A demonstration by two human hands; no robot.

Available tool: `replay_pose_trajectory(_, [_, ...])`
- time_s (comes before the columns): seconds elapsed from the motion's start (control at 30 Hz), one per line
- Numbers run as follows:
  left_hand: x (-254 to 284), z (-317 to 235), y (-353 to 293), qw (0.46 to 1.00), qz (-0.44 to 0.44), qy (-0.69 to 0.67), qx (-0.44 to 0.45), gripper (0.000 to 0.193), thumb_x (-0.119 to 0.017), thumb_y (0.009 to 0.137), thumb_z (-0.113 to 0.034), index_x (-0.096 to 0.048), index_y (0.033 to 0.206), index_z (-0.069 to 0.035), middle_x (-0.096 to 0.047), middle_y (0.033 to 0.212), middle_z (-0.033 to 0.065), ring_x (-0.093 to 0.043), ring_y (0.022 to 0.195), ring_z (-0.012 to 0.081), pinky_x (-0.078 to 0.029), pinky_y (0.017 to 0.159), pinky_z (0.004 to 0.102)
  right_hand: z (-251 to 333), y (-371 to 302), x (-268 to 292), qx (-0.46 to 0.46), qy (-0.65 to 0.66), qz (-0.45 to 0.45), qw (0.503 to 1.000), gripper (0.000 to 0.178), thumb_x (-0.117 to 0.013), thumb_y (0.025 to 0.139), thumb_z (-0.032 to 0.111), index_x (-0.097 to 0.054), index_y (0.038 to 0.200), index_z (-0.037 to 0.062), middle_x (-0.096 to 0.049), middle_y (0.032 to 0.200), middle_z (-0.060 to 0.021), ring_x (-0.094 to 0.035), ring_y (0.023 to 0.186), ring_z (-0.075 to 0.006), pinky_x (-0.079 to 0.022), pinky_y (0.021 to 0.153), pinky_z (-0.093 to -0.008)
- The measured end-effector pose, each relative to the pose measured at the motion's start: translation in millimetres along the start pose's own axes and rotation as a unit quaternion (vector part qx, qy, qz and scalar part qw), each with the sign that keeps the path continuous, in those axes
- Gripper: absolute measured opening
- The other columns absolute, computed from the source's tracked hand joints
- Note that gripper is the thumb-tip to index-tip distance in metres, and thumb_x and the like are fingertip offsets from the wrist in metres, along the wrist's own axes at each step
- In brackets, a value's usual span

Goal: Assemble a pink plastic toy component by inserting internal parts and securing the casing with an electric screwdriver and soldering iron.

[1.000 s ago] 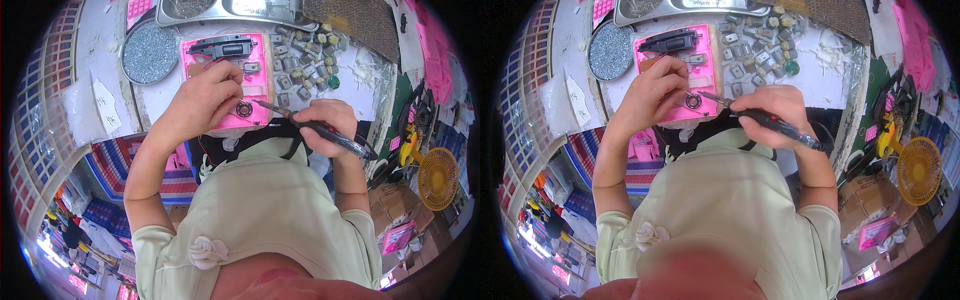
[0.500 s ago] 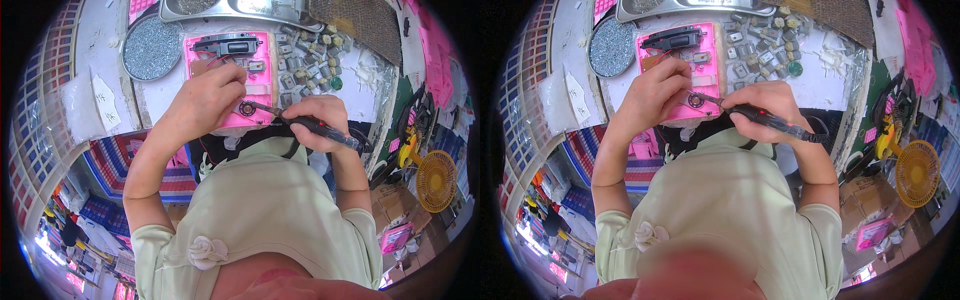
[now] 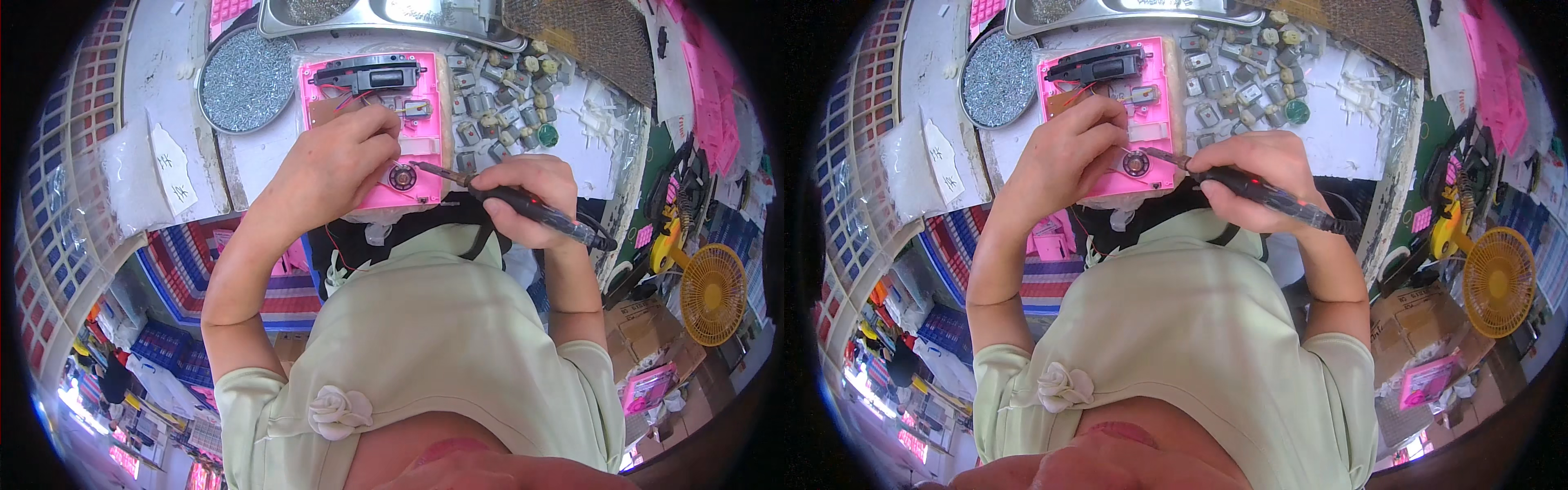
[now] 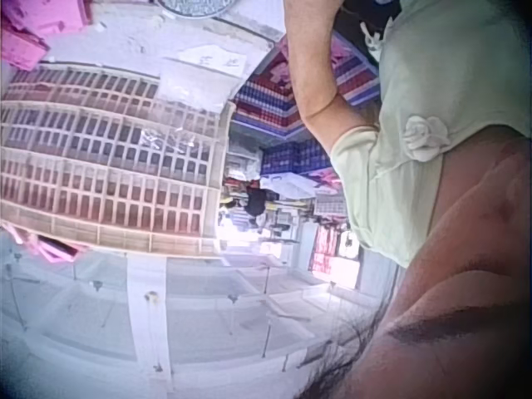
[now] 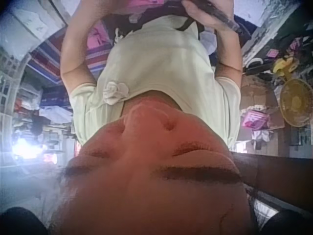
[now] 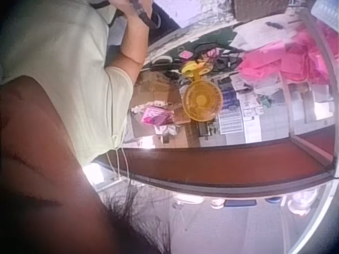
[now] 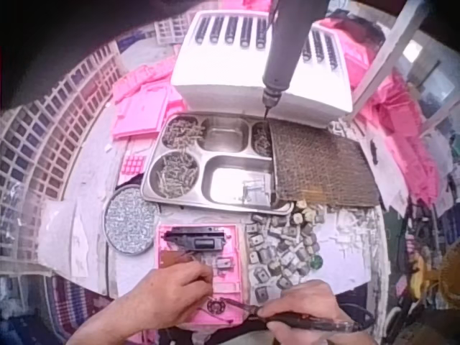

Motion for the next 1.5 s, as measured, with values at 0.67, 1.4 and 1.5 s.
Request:
replay_pose_trajectory(0.67, [-5.3,10.8,-3.6,0.996,-0.049,-0.070,-0.028,0.021,-0.077,0.077,-0.005,-0.070,0.096,-0.009,-0.066,0.094,0.0054,-0.067,0.087,0.0281,-0.055,0.071,0.0392,2.3,-4.6,13.6,-0.002,0.008,-0.026,1.000,0.024,-0.076,0.072,0.004,-0.073,0.096,0.0039,-0.072,0.078,-0.0082,-0.067,0.059,-0.0225,-0.052,0.056,-0.0311])
replay_pose_trajectory(1.4, [-6.4,-1.6,0.2,0.998,-0.006,0.035,-0.048,0.019,-0.075,0.075,-0.007,-0.068,0.092,-0.008,-0.064,0.103,0.0052,-0.066,0.091,0.0268,-0.057,0.071,0.0380,3.0,-0.9,-6.3,-0.025,0.001,0.016,1.000,0.024,-0.077,0.074,0.006,-0.074,0.098,0.0055,-0.074,0.081,-0.0093,-0.070,0.065,-0.0265,-0.055,0.060,-0.0337])
replay_pose_trajectory(1.5, [-5.7,-2.8,0.0,0.998,-0.013,0.040,-0.052,0.019,-0.075,0.075,-0.007,-0.068,0.092,-0.008,-0.064,0.103,0.0053,-0.066,0.091,0.0268,-0.057,0.071,0.0380,4.9,-1.7,-2.7,-0.035,0.005,0.011,0.999,0.023,-0.077,0.075,0.006,-0.074,0.098,0.0044,-0.073,0.080,-0.0094,-0.070,0.064,-0.0259,-0.055,0.060,-0.0327])
Point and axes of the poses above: each hand's wrist, its own y-axis towards the middle knuckle, its own x-axis out of the back of the hand, z = x × y, the point moved 5 cm from there along y, towards the middle knuckle
